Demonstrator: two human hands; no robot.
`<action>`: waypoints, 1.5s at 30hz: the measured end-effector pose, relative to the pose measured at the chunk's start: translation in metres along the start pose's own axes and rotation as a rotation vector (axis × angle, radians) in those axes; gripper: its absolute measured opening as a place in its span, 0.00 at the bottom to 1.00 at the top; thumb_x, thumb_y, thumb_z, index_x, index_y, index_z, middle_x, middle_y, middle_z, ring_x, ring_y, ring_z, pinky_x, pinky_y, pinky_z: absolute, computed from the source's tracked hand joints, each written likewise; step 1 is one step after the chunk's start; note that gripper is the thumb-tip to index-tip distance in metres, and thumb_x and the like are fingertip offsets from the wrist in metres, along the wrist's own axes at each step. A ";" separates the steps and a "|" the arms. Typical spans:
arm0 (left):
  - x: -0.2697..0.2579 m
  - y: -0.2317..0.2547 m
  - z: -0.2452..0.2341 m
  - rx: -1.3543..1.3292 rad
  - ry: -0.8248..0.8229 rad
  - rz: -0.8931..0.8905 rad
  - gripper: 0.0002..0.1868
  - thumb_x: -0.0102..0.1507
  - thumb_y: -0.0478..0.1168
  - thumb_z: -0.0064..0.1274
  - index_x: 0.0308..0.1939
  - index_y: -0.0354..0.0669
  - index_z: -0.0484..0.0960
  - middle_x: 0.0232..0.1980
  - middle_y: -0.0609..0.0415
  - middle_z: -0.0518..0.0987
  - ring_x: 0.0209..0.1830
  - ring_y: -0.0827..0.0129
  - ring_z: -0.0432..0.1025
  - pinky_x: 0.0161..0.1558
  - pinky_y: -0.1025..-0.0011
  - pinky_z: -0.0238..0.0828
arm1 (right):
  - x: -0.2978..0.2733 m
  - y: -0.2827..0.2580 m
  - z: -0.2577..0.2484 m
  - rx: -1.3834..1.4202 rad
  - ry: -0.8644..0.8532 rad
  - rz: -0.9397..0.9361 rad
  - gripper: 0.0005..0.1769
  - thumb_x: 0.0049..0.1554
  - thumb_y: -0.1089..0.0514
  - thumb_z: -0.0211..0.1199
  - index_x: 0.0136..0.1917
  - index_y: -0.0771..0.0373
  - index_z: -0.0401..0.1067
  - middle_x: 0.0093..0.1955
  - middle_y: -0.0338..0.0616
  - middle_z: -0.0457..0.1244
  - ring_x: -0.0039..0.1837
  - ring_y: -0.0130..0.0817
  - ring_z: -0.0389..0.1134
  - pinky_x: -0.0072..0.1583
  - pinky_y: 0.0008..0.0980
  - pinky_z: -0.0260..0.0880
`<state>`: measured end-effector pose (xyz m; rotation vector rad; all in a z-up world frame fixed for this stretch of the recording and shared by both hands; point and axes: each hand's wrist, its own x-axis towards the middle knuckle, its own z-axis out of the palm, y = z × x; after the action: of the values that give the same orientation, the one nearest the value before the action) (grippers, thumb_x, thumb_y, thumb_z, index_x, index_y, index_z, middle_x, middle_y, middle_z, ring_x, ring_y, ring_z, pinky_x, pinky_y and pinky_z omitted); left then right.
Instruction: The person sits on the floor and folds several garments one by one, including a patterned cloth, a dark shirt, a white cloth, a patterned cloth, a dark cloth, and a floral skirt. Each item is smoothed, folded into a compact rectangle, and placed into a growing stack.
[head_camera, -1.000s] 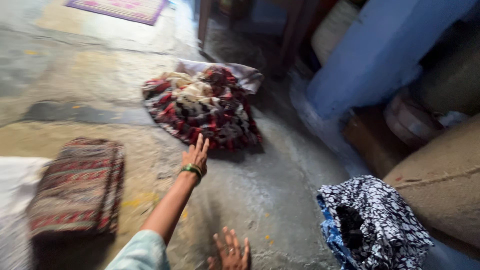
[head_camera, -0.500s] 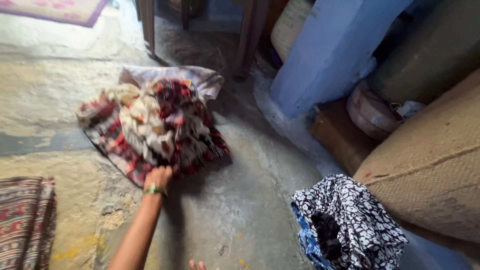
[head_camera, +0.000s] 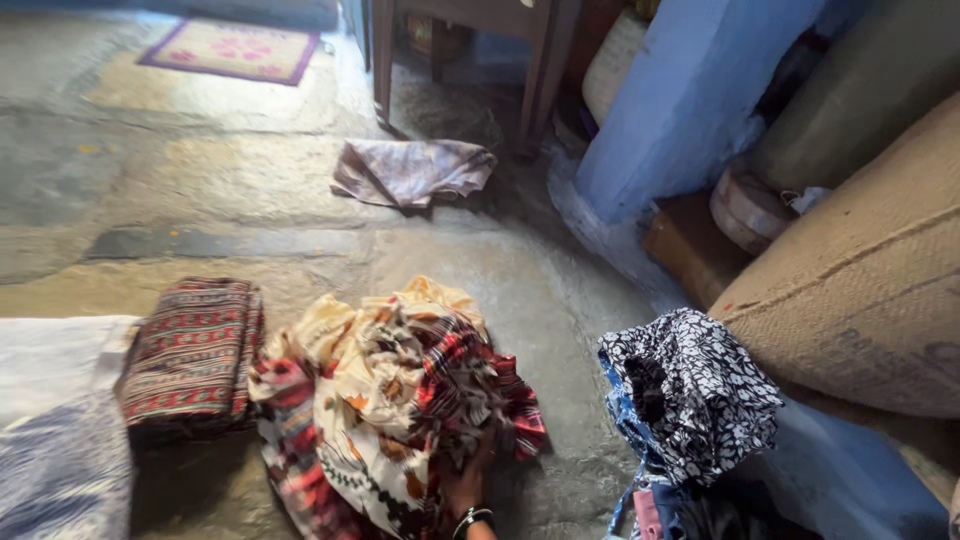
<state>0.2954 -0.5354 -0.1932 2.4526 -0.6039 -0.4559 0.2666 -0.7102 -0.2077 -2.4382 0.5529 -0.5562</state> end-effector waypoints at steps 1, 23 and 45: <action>-0.011 0.004 -0.008 -0.004 -0.003 -0.040 0.36 0.51 0.53 0.63 0.59 0.46 0.67 0.52 0.43 0.72 0.54 0.47 0.70 0.52 0.51 0.71 | 0.002 -0.002 -0.004 0.041 -0.020 0.072 0.27 0.59 0.50 0.58 0.69 0.61 0.65 0.65 0.56 0.65 0.65 0.49 0.67 0.67 0.48 0.65; -0.125 0.080 -0.008 0.107 -0.240 -0.037 0.48 0.53 0.44 0.64 0.75 0.56 0.57 0.55 0.40 0.80 0.57 0.47 0.76 0.59 0.57 0.74 | -0.028 0.026 -0.266 -0.195 0.248 -0.077 0.22 0.46 0.64 0.67 0.56 0.59 0.76 0.62 0.52 0.66 0.64 0.51 0.66 0.64 0.47 0.64; -0.191 0.092 -0.156 -0.250 0.518 -0.006 0.11 0.66 0.36 0.49 0.52 0.47 0.80 0.50 0.48 0.80 0.39 0.63 0.79 0.40 0.67 0.81 | -0.061 -0.134 -0.173 0.003 -0.237 -0.886 0.13 0.55 0.47 0.73 0.42 0.57 0.76 0.48 0.48 0.68 0.60 0.45 0.68 0.74 0.69 0.45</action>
<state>0.1742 -0.4366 0.0185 2.2031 -0.2979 0.1041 0.1645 -0.6549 -0.0127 -2.6090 -0.6677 -0.5750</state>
